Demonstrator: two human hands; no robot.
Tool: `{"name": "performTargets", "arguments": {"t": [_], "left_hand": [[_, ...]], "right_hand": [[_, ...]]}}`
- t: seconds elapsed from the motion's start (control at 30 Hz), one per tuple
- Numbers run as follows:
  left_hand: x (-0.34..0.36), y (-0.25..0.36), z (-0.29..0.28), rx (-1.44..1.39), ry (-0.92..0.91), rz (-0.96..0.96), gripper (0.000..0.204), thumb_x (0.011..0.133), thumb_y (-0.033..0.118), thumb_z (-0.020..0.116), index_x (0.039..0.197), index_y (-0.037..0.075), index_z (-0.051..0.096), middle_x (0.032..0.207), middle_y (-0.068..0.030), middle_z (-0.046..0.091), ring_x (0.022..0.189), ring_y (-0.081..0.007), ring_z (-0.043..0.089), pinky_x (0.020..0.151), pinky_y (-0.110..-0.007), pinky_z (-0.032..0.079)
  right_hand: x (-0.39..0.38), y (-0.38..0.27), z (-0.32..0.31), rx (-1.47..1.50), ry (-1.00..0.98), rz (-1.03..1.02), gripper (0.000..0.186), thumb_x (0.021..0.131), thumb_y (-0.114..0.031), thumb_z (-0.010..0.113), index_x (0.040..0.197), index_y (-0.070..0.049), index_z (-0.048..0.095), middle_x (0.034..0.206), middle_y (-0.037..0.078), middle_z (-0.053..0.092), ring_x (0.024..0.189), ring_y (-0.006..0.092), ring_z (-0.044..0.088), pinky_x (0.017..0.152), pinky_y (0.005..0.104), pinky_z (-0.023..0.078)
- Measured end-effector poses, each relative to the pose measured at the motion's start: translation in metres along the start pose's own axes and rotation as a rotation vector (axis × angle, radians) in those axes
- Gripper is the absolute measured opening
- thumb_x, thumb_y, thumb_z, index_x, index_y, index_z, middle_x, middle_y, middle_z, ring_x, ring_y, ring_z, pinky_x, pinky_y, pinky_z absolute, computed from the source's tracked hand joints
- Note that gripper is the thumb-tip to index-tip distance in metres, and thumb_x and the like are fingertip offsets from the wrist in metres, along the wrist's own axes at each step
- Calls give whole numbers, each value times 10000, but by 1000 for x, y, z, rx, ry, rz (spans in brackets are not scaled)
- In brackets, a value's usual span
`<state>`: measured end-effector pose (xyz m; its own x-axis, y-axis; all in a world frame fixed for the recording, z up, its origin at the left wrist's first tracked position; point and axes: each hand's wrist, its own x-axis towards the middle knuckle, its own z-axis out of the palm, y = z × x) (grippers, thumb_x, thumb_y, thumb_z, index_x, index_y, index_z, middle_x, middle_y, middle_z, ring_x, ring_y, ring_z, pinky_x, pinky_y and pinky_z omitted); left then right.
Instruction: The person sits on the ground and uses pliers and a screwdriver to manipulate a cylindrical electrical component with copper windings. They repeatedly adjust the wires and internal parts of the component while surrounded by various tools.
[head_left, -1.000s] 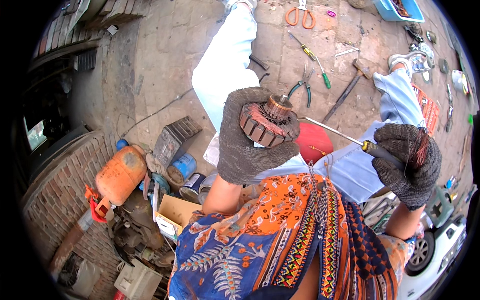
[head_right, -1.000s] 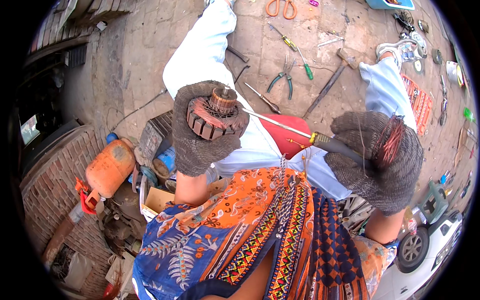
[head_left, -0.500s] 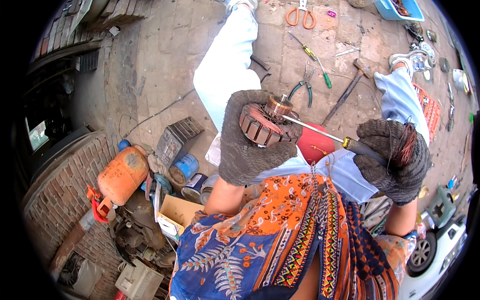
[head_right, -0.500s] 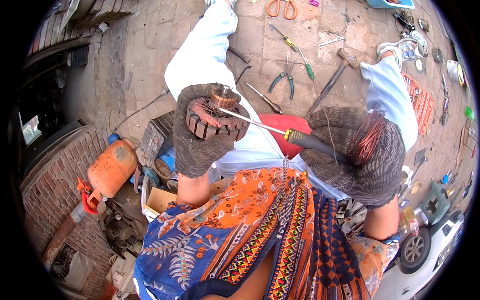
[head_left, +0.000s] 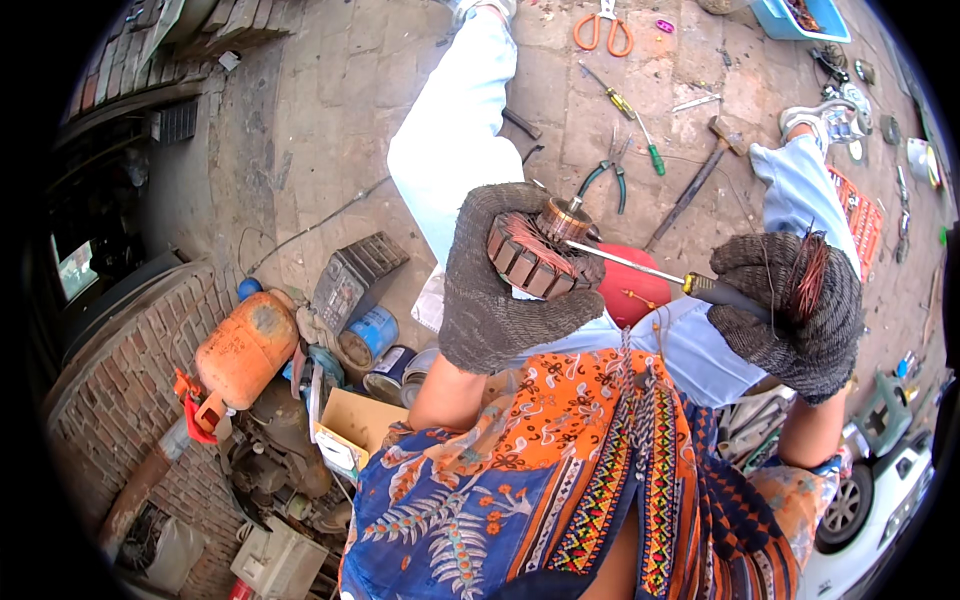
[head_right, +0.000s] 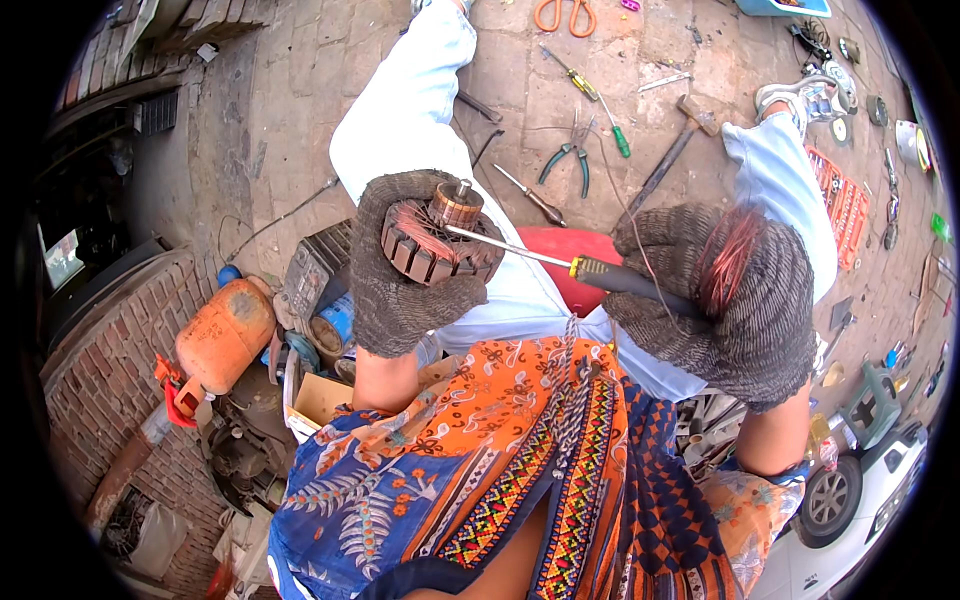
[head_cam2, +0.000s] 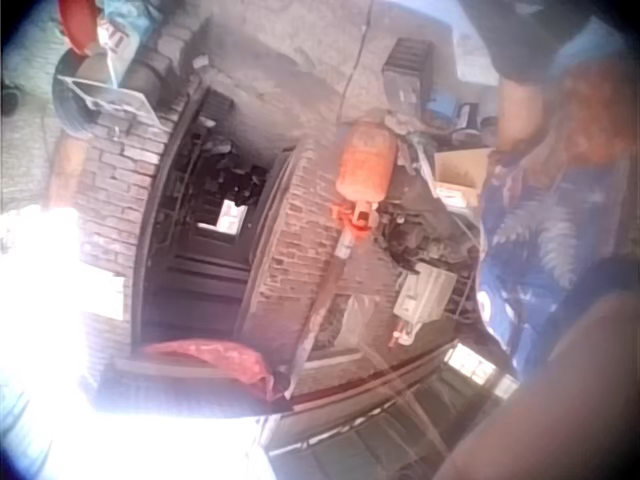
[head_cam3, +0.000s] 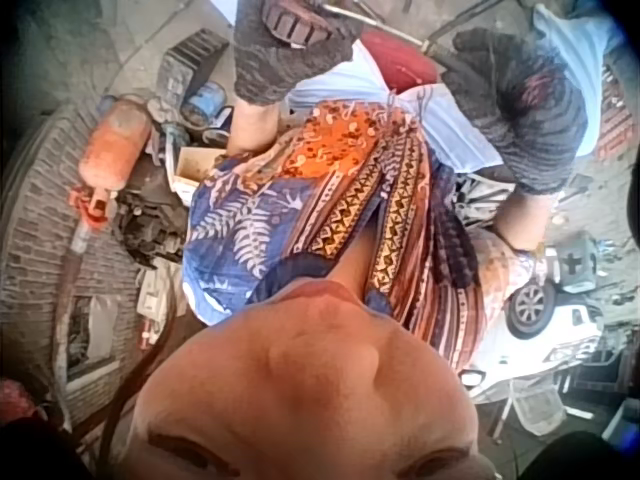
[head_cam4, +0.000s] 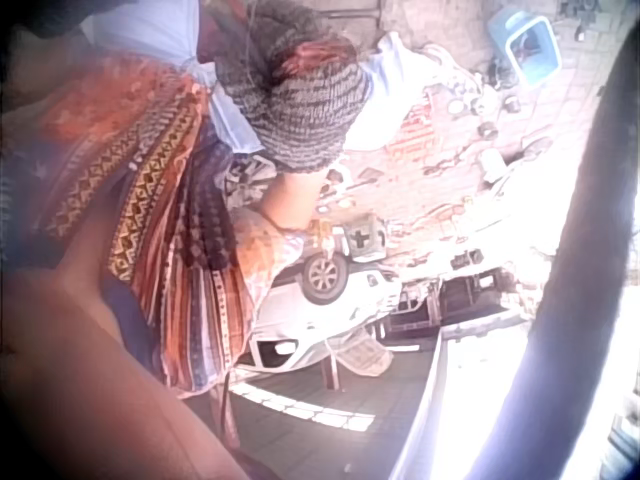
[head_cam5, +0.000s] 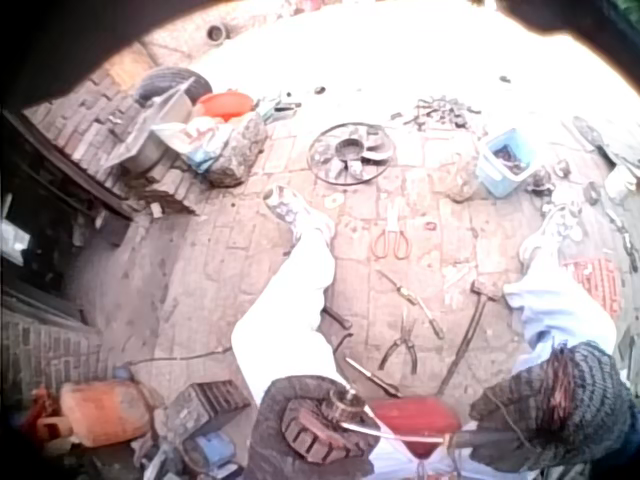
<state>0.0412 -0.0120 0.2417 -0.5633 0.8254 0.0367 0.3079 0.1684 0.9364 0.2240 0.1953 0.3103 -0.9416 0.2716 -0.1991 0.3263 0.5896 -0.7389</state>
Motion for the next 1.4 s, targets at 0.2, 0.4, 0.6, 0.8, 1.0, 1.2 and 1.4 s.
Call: {"name": "performTargets", "arguments": {"t": [0.2, 0.4, 0.6, 0.8, 1.0, 1.2, 1.4], "left_hand": [[0, -5, -3, -401, -75, -38, 771, 526, 108, 865, 1154, 8, 429, 988, -77, 565, 923, -165, 576, 788, -311, 481], [6, 4, 1, -997, -256, -2, 710, 548, 51, 851, 1136, 22, 455, 1031, -89, 570, 894, -162, 585, 745, -303, 490], [0, -12, -4, -733, -247, -153, 667, 583, -3, 819, 1141, 8, 453, 1016, -93, 567, 848, -175, 595, 698, -305, 497], [7, 6, -4, -964, -239, -410, 646, 595, -21, 805, 1136, -1, 453, 1006, -100, 563, 812, -176, 601, 683, -309, 501], [9, 2, -6, -1000, -375, -482, 639, 594, -19, 805, 1130, 3, 458, 1010, -102, 564, 811, -172, 601, 682, -304, 503], [9, -11, -4, -1002, -493, -527, 633, 593, -18, 806, 1124, 7, 463, 1013, -104, 565, 811, -168, 601, 682, -300, 505], [10, -18, -2, -1003, -539, -561, 627, 592, -16, 806, 1119, 12, 467, 1017, -106, 565, 810, -164, 602, 681, -296, 507]], "right_hand": [[14, 13, -10, 731, -60, 404, 413, 636, -48, 777, 1004, 36, 610, 950, 106, 658, 855, 205, 630, 796, 323, 498], [33, 24, -28, 265, -243, 111, 446, 609, -11, 781, 1011, 39, 593, 921, 112, 660, 848, 197, 639, 783, 326, 510], [43, 28, -31, 277, -337, 50, 562, 581, 16, 799, 1086, 36, 554, 968, 121, 648, 904, 202, 632, 811, 345, 508], [15, 53, -27, -44, -155, 69, 814, 537, -110, 868, 1234, 22, 468, 1115, 123, 596, 1051, 214, 570, 912, 363, 450], [17, 55, -33, -226, -102, 33, 747, 530, -206, 872, 1163, 2, 531, 1049, 127, 611, 988, 222, 588, 881, 352, 455], [42, 50, -43, -294, -173, -24, 694, 523, -301, 876, 1091, -18, 595, 983, 132, 625, 925, 230, 605, 850, 341, 459], [52, 36, -41, -47, -151, -92, 572, 553, -239, 870, 1012, -20, 609, 917, 88, 627, 848, 208, 601, 795, 345, 471]]}}
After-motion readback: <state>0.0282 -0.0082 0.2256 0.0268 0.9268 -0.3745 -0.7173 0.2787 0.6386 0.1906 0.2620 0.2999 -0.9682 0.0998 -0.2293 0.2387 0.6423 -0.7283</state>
